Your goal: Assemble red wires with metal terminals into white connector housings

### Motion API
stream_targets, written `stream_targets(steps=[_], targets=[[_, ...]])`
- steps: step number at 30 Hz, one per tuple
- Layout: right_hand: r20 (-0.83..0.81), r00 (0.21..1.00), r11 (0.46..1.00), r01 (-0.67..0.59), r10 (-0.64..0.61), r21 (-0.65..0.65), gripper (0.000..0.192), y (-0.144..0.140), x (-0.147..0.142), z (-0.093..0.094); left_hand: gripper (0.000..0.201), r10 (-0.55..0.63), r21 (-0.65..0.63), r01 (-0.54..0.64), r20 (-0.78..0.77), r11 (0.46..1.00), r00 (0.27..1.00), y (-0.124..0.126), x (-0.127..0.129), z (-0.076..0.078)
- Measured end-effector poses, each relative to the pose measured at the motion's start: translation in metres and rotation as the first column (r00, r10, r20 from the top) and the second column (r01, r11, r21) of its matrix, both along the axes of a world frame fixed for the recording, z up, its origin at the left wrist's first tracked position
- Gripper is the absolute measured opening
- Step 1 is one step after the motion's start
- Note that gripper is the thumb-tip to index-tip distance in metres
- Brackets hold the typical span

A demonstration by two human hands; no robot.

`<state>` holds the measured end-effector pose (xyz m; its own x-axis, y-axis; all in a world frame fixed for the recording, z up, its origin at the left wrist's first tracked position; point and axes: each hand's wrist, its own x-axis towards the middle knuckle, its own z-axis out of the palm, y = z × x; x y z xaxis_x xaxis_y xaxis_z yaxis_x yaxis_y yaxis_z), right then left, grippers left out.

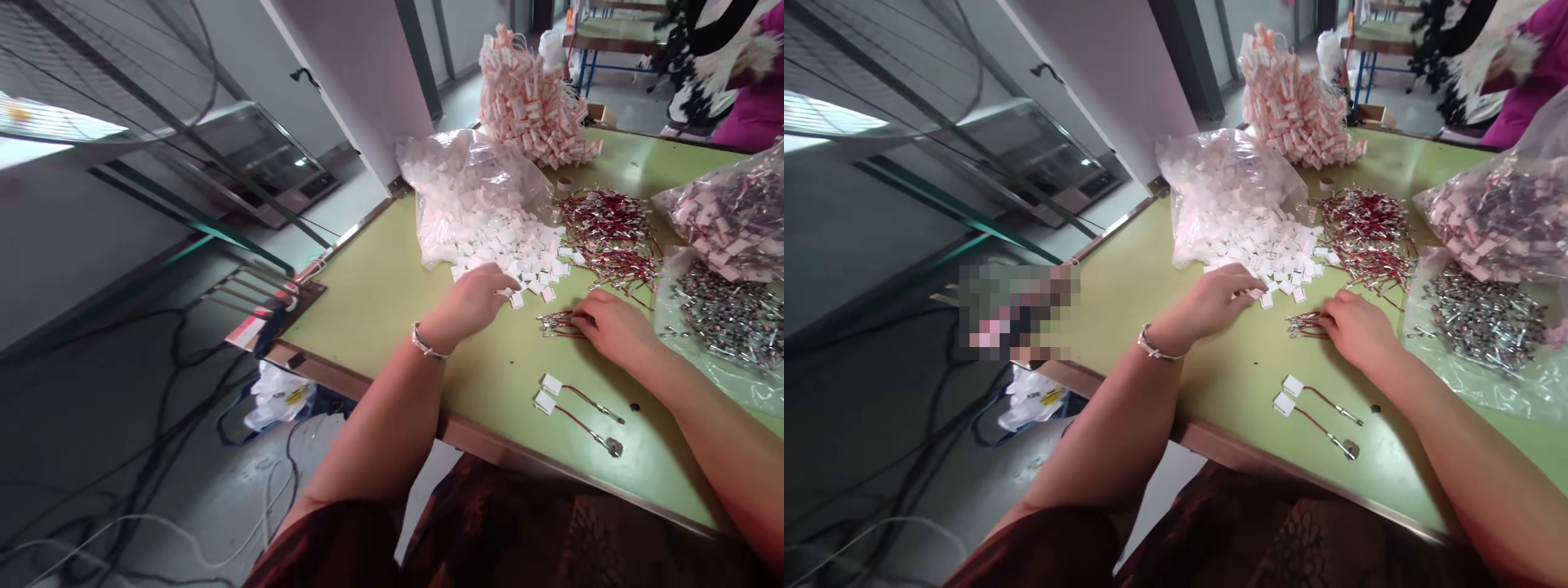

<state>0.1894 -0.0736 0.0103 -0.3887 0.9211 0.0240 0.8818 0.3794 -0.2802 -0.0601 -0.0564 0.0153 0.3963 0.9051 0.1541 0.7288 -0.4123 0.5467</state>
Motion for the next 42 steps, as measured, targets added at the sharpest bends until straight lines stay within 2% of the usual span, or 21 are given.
stream_targets(steps=[3,6,9,12,15,17,19,22,24,29,33,36,39,42], targets=[[0.067,0.997,0.999,-0.027,0.029,-0.020,0.021,0.002,-0.002,-0.005,0.031,-0.132,0.011,0.136,-0.154,0.991,0.979,-0.001,0.006,-0.005],[0.043,0.999,1.000,-0.020,0.020,0.004,0.020,-0.001,0.000,-0.005,0.027,-0.144,0.014,0.153,-0.263,0.988,0.954,0.000,0.011,-0.010],[-0.017,0.999,0.998,0.045,-0.044,0.051,0.019,-0.003,0.004,-0.003,0.025,-0.133,0.020,0.144,-0.274,0.989,0.952,0.002,0.012,-0.014],[-0.078,0.994,0.997,0.080,-0.080,-0.003,0.016,-0.007,0.005,0.001,0.023,-0.151,-0.009,0.153,-0.236,0.988,0.960,0.003,0.013,-0.014],[-0.179,0.978,0.991,0.096,-0.111,-0.090,0.015,-0.013,0.002,0.004,0.016,-0.141,0.002,0.143,-0.119,0.990,0.983,0.001,0.015,-0.010],[-0.276,0.950,0.982,0.107,-0.148,-0.156,0.014,-0.016,0.000,0.006,0.014,-0.071,0.016,0.070,0.052,0.997,0.996,-0.003,0.017,-0.005],[-0.365,0.914,0.974,0.112,-0.178,-0.196,0.013,-0.019,-0.002,0.008,0.015,0.021,-0.105,0.008,0.265,0.994,0.964,-0.008,0.020,-0.001],[-0.469,0.859,0.968,0.110,-0.207,-0.225,0.013,-0.022,-0.005,0.011,0.019,0.141,-0.402,0.065,0.463,0.913,0.875,-0.015,0.025,0.000],[-0.520,0.821,0.953,0.088,-0.235,-0.292,0.015,-0.023,-0.006,0.013,0.021,0.187,-0.493,0.107,0.509,0.863,0.840,-0.016,0.029,-0.002],[-0.540,0.788,0.878,0.001,-0.296,-0.479,0.025,-0.025,-0.005,0.014,0.022,0.203,-0.510,0.183,0.609,0.840,0.767,-0.015,0.034,-0.009],[-0.582,0.763,0.855,-0.074,-0.283,-0.513,0.031,-0.025,-0.004,0.013,0.023,0.231,-0.535,0.219,0.648,0.816,0.726,-0.014,0.031,-0.010],[-0.604,0.745,0.839,-0.111,-0.285,-0.533,0.028,-0.024,-0.002,0.013,0.026,0.226,-0.557,0.264,0.659,0.788,0.717,-0.013,0.028,-0.009],[-0.594,0.741,0.775,-0.162,-0.314,-0.611,0.020,-0.023,0.000,0.016,0.024,0.170,-0.550,0.348,0.683,0.759,0.710,-0.012,0.025,-0.009],[-0.543,0.761,0.718,-0.151,-0.354,-0.679,0.017,-0.022,0.000,0.019,0.023,0.155,-0.548,0.405,0.713,0.732,0.684,-0.011,0.025,-0.011]])
